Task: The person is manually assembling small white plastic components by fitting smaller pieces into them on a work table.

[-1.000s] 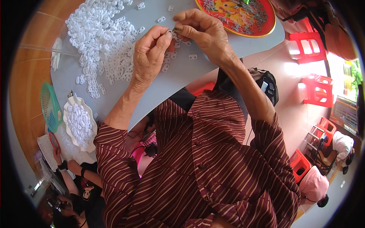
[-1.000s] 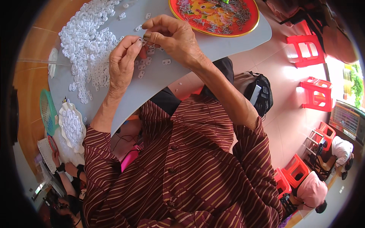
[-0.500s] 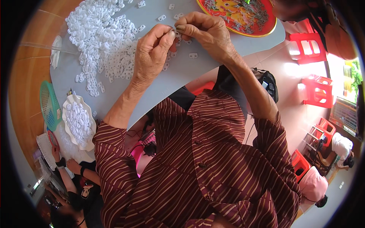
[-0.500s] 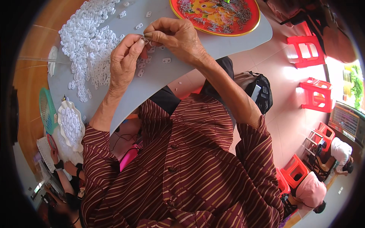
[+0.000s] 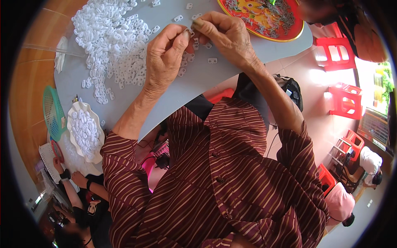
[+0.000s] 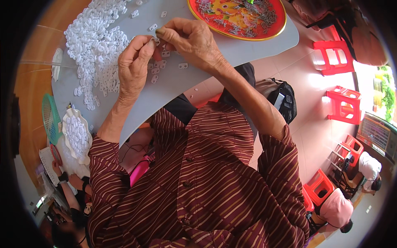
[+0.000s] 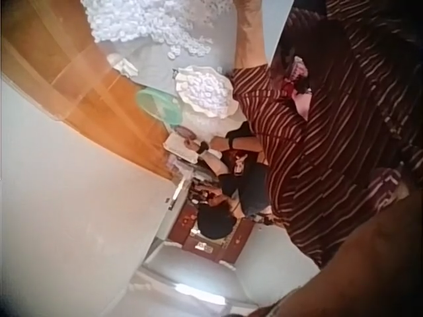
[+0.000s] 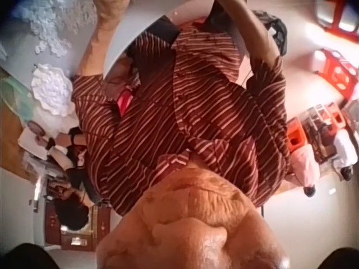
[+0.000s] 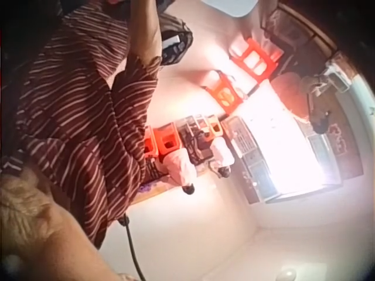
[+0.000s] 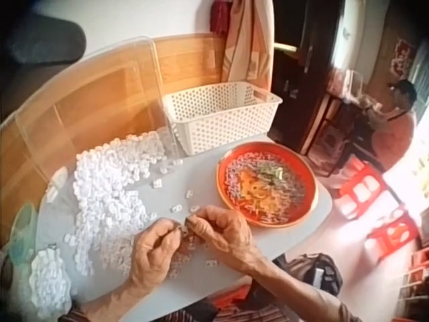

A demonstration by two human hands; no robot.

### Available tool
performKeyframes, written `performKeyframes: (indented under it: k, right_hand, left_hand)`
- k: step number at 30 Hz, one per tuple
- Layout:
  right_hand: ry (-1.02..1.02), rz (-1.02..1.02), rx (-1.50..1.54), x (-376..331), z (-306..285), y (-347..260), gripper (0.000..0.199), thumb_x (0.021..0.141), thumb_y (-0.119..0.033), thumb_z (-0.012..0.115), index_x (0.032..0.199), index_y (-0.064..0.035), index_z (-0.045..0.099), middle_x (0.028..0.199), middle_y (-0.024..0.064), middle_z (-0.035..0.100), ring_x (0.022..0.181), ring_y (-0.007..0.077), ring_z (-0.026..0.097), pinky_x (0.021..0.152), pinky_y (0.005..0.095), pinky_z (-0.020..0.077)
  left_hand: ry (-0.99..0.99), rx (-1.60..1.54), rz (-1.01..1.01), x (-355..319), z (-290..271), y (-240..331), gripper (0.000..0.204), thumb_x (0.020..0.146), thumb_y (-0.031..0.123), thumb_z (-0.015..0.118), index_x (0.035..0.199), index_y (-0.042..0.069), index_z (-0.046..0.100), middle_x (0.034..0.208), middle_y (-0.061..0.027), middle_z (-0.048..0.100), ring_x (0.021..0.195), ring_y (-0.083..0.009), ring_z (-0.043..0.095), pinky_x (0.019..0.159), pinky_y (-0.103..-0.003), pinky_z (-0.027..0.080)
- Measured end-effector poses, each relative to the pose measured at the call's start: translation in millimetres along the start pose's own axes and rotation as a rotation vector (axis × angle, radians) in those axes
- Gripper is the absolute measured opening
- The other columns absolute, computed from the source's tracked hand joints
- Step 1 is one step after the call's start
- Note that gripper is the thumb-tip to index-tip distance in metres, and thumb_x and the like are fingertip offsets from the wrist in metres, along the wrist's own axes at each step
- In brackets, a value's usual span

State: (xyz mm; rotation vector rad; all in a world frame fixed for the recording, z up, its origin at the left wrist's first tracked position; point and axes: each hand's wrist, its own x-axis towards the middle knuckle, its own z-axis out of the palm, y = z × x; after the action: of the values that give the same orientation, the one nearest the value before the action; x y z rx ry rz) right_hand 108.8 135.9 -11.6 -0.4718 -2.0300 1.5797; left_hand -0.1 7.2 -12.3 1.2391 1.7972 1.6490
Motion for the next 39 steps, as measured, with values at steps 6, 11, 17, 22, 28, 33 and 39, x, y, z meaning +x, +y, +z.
performKeyframes:
  k: [6,11,17,22,28,33,39]
  right_hand:
    - [-0.083,-0.103,0.011,4,-7,2,0.023,0.091,-0.023,0.061,0.097,-0.0012,0.065,0.075,0.0004,0.062,0.068,0.006,0.056,0.063,0.0207,0.0483]
    - [-0.033,-0.091,-0.104,1,-4,5,0.02,0.086,-0.021,0.066,0.091,-0.001,0.066,0.068,0.0042,0.064,0.064,0.0072,0.059,0.057,0.0237,0.048]
    - [0.08,-0.114,-0.095,-5,9,2,0.02,0.087,-0.02,0.064,0.09,-0.0002,0.066,0.068,0.0042,0.064,0.062,0.0078,0.059,0.055,0.0242,0.0477]
    - [-0.005,-0.071,0.035,2,-2,6,0.019,0.09,-0.018,0.061,0.094,-0.0009,0.066,0.073,0.0038,0.065,0.065,0.0085,0.06,0.059,0.024,0.0495]
    - [-0.052,-0.191,-0.038,2,-6,6,0.017,0.088,-0.015,0.062,0.098,-0.0016,0.065,0.075,0.0042,0.065,0.067,0.0081,0.06,0.063,0.0234,0.0505]
    - [-0.065,-0.127,-0.047,1,-8,4,0.013,0.085,-0.011,0.064,0.093,-0.0015,0.066,0.071,0.0044,0.065,0.066,0.0077,0.06,0.061,0.0228,0.0498]
    - [0.033,-0.167,-0.109,1,5,-6,0.013,0.084,-0.014,0.067,0.088,-0.0015,0.067,0.067,0.004,0.063,0.06,0.0066,0.057,0.054,0.0233,0.0464]
  left_hand:
    - [-0.021,-0.085,-0.041,-2,0,-1,0.016,0.092,0.015,0.055,0.091,0.0,0.059,0.072,-0.0006,0.058,0.065,-0.0066,0.054,0.059,-0.021,0.044]
    - [-0.049,-0.116,-0.055,-1,0,-3,0.016,0.092,0.016,0.055,0.092,0.0,0.06,0.073,-0.0011,0.06,0.065,-0.0068,0.055,0.06,-0.021,0.044]
    - [-0.088,-0.1,-0.04,-3,-1,-1,0.022,0.094,0.019,0.053,0.099,-0.001,0.061,0.079,-0.0008,0.059,0.074,-0.0056,0.051,0.07,-0.018,0.041]
    - [-0.044,-0.174,-0.095,0,-1,-2,0.022,0.093,0.017,0.054,0.101,-0.002,0.061,0.08,-0.0025,0.062,0.075,-0.0065,0.054,0.072,-0.019,0.042]
    - [-0.041,-0.244,-0.093,1,0,-6,0.015,0.091,0.014,0.056,0.091,0.0,0.061,0.076,-0.0038,0.064,0.071,-0.0075,0.058,0.068,-0.02,0.047]
    - [-0.076,-0.258,-0.143,2,1,-4,0.015,0.091,0.014,0.055,0.092,0.0,0.061,0.077,-0.0044,0.064,0.072,-0.0078,0.059,0.069,-0.021,0.047]
    - [-0.053,-0.232,-0.037,-2,-1,-4,0.016,0.092,0.015,0.056,0.095,-0.001,0.06,0.077,-0.0042,0.064,0.073,-0.0077,0.058,0.068,-0.02,0.046]
